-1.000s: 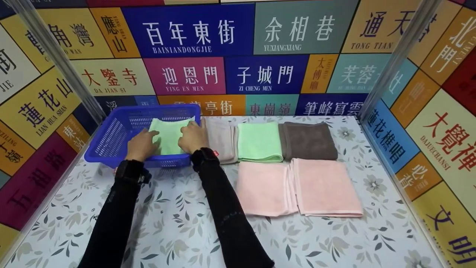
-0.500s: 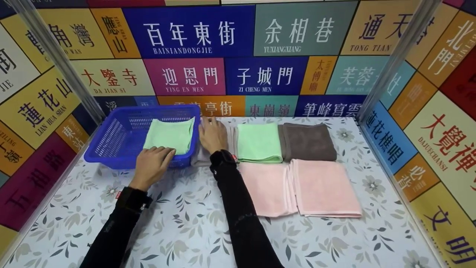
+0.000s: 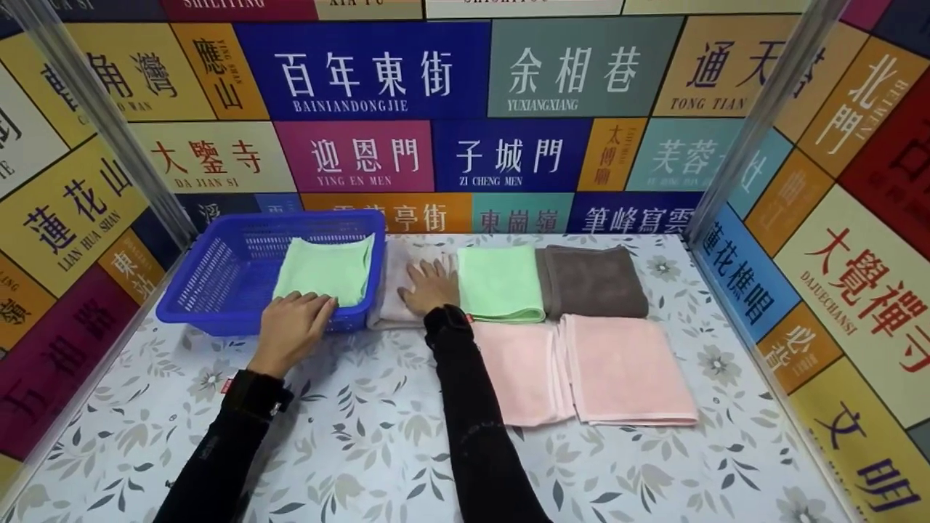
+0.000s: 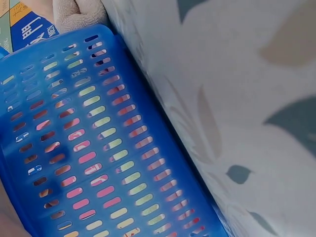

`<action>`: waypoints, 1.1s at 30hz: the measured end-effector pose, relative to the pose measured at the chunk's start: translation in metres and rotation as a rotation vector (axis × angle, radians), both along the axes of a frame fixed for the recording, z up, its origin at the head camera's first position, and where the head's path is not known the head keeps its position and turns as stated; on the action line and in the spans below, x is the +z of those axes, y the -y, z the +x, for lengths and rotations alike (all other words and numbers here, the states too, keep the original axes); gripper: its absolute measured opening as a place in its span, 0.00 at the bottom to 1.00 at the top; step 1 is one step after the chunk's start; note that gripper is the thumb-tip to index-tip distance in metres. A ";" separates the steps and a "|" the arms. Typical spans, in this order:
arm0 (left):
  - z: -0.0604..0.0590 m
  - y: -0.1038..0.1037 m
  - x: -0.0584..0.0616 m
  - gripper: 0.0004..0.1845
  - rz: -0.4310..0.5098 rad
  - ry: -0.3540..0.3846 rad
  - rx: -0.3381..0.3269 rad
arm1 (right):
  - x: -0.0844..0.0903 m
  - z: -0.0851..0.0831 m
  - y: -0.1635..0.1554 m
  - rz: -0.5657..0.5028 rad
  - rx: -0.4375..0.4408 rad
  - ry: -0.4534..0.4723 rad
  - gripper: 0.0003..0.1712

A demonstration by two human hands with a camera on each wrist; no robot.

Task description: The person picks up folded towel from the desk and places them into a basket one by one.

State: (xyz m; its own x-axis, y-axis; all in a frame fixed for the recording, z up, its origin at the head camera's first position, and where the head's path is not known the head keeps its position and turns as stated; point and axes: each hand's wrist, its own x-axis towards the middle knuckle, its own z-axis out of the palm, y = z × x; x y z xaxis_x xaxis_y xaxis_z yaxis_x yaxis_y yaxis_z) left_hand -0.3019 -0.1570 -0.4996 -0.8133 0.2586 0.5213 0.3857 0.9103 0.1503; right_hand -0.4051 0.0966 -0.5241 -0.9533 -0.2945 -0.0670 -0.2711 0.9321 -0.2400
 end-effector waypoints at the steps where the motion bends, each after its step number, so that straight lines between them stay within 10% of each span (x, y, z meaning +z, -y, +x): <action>1: 0.000 -0.002 0.000 0.26 0.003 -0.002 -0.002 | 0.000 0.001 -0.002 0.004 0.002 0.008 0.37; 15: -0.003 -0.002 0.002 0.26 -0.013 0.052 0.010 | 0.003 0.030 -0.001 0.073 0.051 0.054 0.37; 33: 0.002 -0.002 0.003 0.27 -0.021 0.069 0.017 | 0.018 0.122 0.004 0.136 0.103 0.044 0.39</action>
State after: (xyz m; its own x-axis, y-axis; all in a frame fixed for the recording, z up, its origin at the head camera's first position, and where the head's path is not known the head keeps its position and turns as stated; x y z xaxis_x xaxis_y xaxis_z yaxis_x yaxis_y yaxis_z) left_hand -0.3000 -0.1551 -0.4968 -0.8513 0.2549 0.4585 0.3600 0.9196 0.1573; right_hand -0.2828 0.0928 -0.5063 -0.9140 -0.3756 -0.1534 -0.3586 0.9247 -0.1275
